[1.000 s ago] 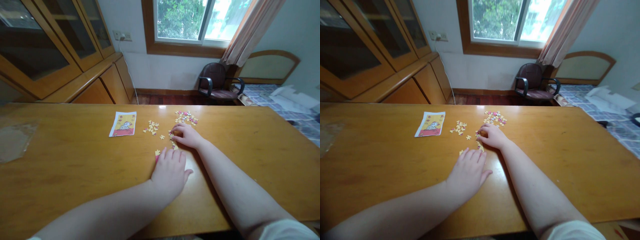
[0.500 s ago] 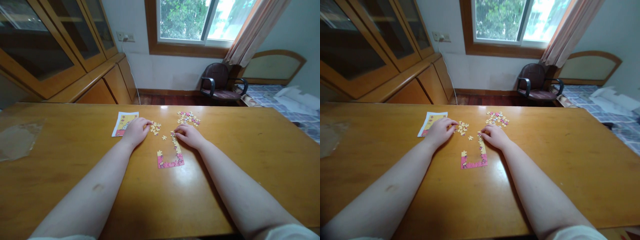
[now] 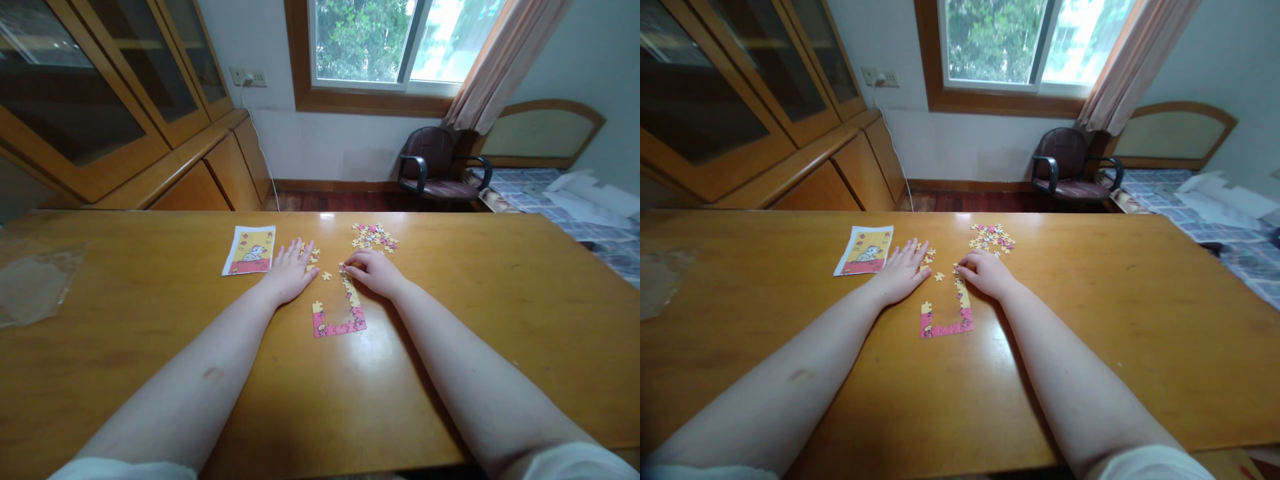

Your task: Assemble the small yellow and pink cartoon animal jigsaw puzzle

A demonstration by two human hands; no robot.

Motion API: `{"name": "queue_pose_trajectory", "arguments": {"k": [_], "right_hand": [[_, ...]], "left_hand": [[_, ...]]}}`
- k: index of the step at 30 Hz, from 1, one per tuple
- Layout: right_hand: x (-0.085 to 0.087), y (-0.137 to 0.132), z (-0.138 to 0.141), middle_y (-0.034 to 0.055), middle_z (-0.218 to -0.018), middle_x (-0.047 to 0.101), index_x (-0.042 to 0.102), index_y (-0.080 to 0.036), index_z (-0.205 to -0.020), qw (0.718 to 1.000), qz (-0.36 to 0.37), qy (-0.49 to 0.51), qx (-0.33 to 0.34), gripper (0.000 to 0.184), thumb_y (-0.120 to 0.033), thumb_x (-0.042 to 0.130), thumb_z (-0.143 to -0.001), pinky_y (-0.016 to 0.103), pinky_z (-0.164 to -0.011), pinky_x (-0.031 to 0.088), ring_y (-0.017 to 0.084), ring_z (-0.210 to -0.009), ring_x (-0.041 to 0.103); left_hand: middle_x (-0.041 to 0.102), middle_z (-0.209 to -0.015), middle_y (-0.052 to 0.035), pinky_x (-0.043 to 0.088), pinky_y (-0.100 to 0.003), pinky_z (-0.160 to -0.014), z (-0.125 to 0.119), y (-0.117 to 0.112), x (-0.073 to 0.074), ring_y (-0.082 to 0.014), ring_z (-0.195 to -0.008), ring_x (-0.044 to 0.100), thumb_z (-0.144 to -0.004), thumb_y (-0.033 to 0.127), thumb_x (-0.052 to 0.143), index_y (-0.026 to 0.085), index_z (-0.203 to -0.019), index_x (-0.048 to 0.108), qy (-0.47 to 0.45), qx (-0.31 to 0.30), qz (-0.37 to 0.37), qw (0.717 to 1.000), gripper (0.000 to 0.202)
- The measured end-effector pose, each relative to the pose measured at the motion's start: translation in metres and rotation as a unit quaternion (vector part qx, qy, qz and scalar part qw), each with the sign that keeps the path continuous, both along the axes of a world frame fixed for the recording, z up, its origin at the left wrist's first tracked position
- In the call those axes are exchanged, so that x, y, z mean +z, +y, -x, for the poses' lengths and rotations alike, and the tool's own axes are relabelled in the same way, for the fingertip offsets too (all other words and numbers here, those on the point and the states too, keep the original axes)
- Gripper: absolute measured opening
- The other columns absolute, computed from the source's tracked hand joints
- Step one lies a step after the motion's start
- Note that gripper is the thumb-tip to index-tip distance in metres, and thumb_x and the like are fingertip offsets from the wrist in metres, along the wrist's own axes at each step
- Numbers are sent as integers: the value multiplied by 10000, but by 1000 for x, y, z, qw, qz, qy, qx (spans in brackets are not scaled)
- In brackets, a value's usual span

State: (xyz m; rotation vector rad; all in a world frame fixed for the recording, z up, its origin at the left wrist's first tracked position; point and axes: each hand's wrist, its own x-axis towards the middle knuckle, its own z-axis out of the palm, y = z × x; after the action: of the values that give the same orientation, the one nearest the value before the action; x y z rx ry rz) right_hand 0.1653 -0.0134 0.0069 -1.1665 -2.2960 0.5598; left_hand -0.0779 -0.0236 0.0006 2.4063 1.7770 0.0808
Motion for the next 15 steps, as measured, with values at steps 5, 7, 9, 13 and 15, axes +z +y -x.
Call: {"name": "queue_pose_trajectory", "arguments": {"k": [5, 7, 9, 13, 15], "right_hand": [[2, -1, 0, 55, -904, 667, 706, -194, -887, 1000, 6, 1, -7, 180, -323, 581, -894, 310, -826, 455, 169, -843, 601], [3, -1, 0, 53, -894, 666, 707, -193, -886, 1000, 9, 3, -8, 182, -324, 580, -893, 307, -810, 457, 166, -825, 599], [3, -1, 0, 50, -890, 666, 709, -192, -887, 1000, 11, 4, -8, 183, -324, 581, -892, 306, -802, 457, 163, -813, 596], [3, -1, 0, 51, -892, 665, 709, -194, -890, 1000, 14, 3, -7, 178, -318, 582, -890, 309, -809, 457, 162, -817, 594], [2, 0, -1, 53, -898, 666, 708, -195, -889, 1000, 15, 2, -7, 176, -315, 581, -891, 311, -820, 454, 166, -832, 596]], "left_hand": [[185, -1575, -124, 110, -506, -1170, 1, -2, 2, -259, -1458, 144, -937, 513, 294, 163, -1503, 237, -5, -60, 15, 998, 668], [191, -1574, -118, 108, -513, -1168, 1, -4, 5, -258, -1457, 149, -932, 523, 310, 183, -1502, 241, -21, -88, 20, 996, 667], [209, -1572, -105, 103, -520, -1168, 2, -6, 9, -259, -1455, 159, -922, 534, 338, 208, -1500, 251, -41, -118, 35, 992, 669], [357, -1520, -88, 187, -478, -1164, 5, -6, 14, -232, -1409, 299, -933, 474, 350, 231, -1455, 354, -135, -139, 45, 980, 576], [485, -1428, -100, 313, -412, -1119, 8, -2, 13, -214, -1317, 436, -936, 407, 354, 192, -1402, 432, -199, -91, 13, 976, 518]]}}
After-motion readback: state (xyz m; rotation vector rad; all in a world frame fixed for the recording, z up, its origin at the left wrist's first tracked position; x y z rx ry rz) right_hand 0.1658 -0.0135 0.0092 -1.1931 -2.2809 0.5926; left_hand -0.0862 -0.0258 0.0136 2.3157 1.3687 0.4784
